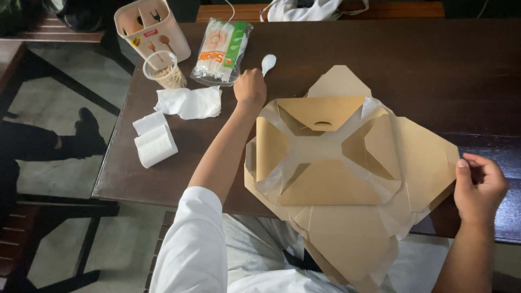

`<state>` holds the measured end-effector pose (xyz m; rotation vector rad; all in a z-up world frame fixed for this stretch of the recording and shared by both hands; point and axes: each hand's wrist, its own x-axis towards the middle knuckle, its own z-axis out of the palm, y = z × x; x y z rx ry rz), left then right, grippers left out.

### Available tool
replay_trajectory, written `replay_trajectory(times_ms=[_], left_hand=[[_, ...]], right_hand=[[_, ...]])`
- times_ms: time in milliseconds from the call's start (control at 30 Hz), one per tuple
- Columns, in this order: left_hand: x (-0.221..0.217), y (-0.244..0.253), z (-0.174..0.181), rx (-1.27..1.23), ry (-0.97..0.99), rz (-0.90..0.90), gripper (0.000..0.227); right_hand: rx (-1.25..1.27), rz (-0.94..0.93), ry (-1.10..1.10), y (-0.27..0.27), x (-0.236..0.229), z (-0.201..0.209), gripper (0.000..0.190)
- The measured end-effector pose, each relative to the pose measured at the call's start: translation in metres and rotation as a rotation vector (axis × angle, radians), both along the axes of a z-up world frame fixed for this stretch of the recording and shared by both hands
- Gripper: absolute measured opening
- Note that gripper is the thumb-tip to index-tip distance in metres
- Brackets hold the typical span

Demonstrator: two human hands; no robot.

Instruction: Assembling a cardboard food box by folding its flaps and wrapping a plastic spoon in a napkin.

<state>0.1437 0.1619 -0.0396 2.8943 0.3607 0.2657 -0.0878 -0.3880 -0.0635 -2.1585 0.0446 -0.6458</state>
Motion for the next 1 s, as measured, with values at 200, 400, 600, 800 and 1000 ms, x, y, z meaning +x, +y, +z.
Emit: replay_trajectory(times_ms=[200, 400, 600, 800, 1000], left_hand=[[-0.005, -0.002, 0.015, -0.122, 0.025, 0.095, 0.013], [-0.002, 0.0, 0.022, -0.162, 0.07, 0.117, 0.012], [-0.002, -0.002, 0.033, -0.149, 0.069, 0.141, 0.028], [-0.005, 0.0, 0.027, -0.065, -0.124, 0.104, 0.022], [-0.142, -0.001, 0.101, -0.208, -0.192, -0.002, 0.03]], right_hand=[[-0.064, 0.024, -0.03, 0.002, -0.001, 0.003, 0.019], [-0.06, 0.008, -0.008, 0.011, -0.005, 0.014, 0.021], [-0.003, 0.039, -0.033, -0.005, 0.003, -0.005, 0.022], [0.026, 0.076, -0.017, -0.018, 0.005, -0.023, 0.025], [-0.12, 0.09, 0.015, -0.037, 0.009, -0.041, 0.032]])
